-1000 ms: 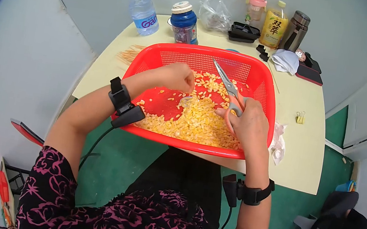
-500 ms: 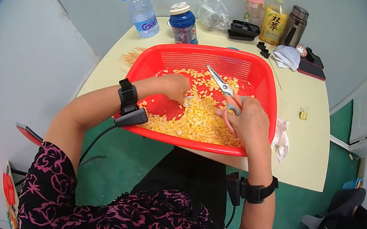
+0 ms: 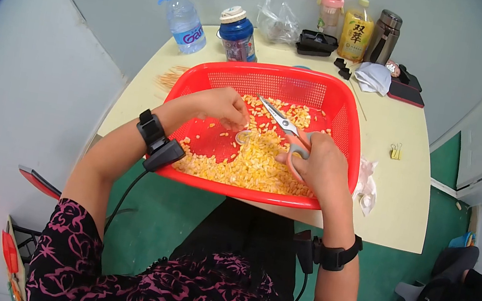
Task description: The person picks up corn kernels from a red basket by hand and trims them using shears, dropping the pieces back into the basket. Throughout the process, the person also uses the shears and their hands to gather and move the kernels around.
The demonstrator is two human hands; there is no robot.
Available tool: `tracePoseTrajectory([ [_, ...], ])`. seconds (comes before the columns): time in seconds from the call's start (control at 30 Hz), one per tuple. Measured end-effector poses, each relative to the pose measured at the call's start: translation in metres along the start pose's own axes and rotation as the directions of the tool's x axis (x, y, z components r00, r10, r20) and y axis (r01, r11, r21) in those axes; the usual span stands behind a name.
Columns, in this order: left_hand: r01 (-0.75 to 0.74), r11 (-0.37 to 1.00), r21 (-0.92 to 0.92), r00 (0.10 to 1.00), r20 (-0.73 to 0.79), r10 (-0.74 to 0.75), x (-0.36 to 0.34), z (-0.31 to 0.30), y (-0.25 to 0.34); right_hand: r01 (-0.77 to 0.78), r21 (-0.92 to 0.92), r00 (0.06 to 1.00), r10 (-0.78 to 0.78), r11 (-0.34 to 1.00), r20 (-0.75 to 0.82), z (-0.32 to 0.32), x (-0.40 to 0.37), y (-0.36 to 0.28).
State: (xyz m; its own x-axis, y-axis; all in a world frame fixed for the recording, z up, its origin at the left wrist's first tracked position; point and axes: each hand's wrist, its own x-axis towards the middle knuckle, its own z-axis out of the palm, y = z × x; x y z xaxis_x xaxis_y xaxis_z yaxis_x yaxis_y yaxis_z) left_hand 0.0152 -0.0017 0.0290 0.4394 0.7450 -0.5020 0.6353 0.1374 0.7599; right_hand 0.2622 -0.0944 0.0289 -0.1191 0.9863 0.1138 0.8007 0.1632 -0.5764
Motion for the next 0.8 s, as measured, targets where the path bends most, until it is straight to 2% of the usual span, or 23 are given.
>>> tracePoseTrajectory([
  [0.1,-0.107,0.949,-0.296,0.994,-0.052,0.096,-0.002,0.000,0.000,0.008,0.055,0.999,-0.005,0.998,-0.043,-0.001,0.000,-0.001],
  [0.13,-0.117,0.930,-0.349,0.993,-0.059,0.103,0.000,-0.001,-0.001,0.013,0.083,0.998,-0.007,0.996,-0.063,0.000,0.000,-0.001],
  [0.3,-0.132,0.797,-0.589,0.990,-0.118,0.077,0.004,0.001,-0.001,0.135,-0.006,0.989,-0.135,0.991,-0.053,0.003,-0.001,0.003],
  [0.43,-0.173,0.569,-0.804,0.985,-0.137,0.105,0.002,0.009,0.005,0.190,-0.022,0.975,-0.192,0.981,-0.115,0.006,0.000,0.005],
  [0.57,-0.183,0.409,-0.894,0.983,-0.172,0.063,-0.002,0.023,0.019,0.211,-0.037,0.958,-0.215,0.977,-0.190,0.006,0.001,0.003],
  [0.67,-0.221,0.359,-0.907,0.975,-0.220,0.045,-0.003,0.031,0.027,0.189,-0.023,0.959,-0.190,0.982,-0.209,0.002,-0.001,-0.003],
  [0.7,-0.249,0.354,-0.902,0.968,-0.246,0.054,-0.005,0.035,0.031,0.226,-0.040,0.950,-0.230,0.973,-0.212,0.003,-0.001,-0.002],
  [0.8,-0.250,0.321,-0.913,0.968,-0.233,0.093,-0.006,0.038,0.034,0.203,-0.046,0.945,-0.208,0.978,-0.252,0.005,0.000,0.000],
])
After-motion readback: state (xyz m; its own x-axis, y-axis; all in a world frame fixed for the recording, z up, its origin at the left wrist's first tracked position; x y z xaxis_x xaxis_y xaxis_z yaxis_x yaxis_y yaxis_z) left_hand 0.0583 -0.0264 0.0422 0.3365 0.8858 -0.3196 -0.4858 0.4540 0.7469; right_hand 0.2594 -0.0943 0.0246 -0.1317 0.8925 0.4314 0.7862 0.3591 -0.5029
